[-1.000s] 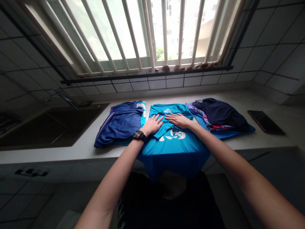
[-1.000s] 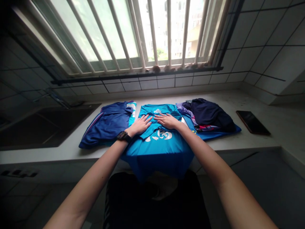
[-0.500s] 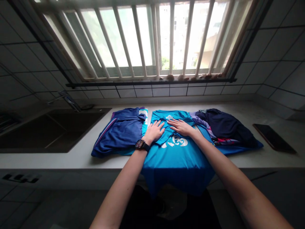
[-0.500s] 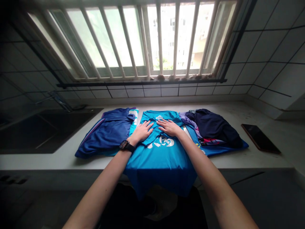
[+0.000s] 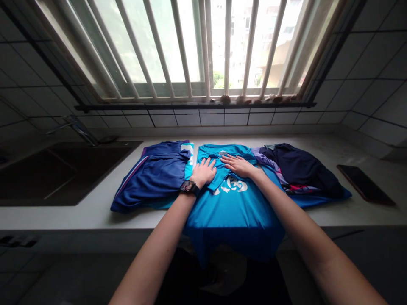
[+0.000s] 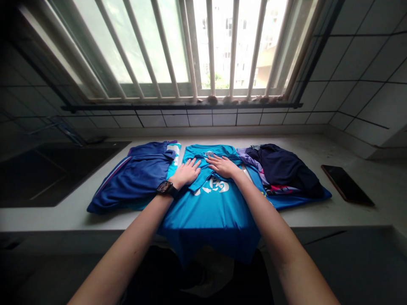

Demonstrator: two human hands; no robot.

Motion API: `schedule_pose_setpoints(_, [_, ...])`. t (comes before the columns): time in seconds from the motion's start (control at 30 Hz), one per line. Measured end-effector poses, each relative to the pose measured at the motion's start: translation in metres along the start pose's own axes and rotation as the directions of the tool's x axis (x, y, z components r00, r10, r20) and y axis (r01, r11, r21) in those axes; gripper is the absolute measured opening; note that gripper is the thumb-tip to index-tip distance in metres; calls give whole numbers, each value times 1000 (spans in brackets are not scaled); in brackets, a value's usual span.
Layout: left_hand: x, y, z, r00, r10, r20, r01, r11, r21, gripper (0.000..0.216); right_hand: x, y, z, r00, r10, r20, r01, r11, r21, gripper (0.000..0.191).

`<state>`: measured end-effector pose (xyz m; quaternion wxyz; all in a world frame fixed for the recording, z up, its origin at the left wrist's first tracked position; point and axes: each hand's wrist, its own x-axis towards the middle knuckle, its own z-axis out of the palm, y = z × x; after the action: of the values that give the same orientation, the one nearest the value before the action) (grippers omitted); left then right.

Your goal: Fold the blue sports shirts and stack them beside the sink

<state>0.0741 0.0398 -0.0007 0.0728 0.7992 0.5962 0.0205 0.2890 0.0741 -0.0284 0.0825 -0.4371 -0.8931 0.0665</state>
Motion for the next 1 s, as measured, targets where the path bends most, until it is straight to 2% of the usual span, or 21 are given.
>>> schedule_pose_setpoints(0.1, [-1,6,-9,999,-42,25,41,999,26,58,6,4,-1,1000,24,7,-24,1000,16,58])
schedule_pose_setpoints(0.2, [-14,11,-13,999,-36,19,34,996,84,54,12,11,-1,999,32,-2,-32,999,20,58])
schedule_pose_setpoints(0.4, [-61,4,-17,995,98,2,-97,991,90,35,27,30,-1,999,42,-7,-42,999,32,58])
schedule_pose_setpoints(0.5, [-69,-6,-29,986,165,-34,-162,983,82,29,35,37,-3,999,48,-4,-48,998,32,58])
schedule_pose_setpoints(0.67, [-39,-13,-44,981,153,-120,-148,988,49,25,45,47,-7,999,50,-3,-50,998,29,58])
schedule_pose_setpoints(0.83, [-1,-4,-33,1000,19,-7,-18,991,135,29,52,53,-7,997,69,-36,-68,997,26,58])
schedule_pose_setpoints(1.0, [7,2,-22,989,-40,-142,60,988,141,38,51,51,-6,996,68,-55,-67,997,28,57])
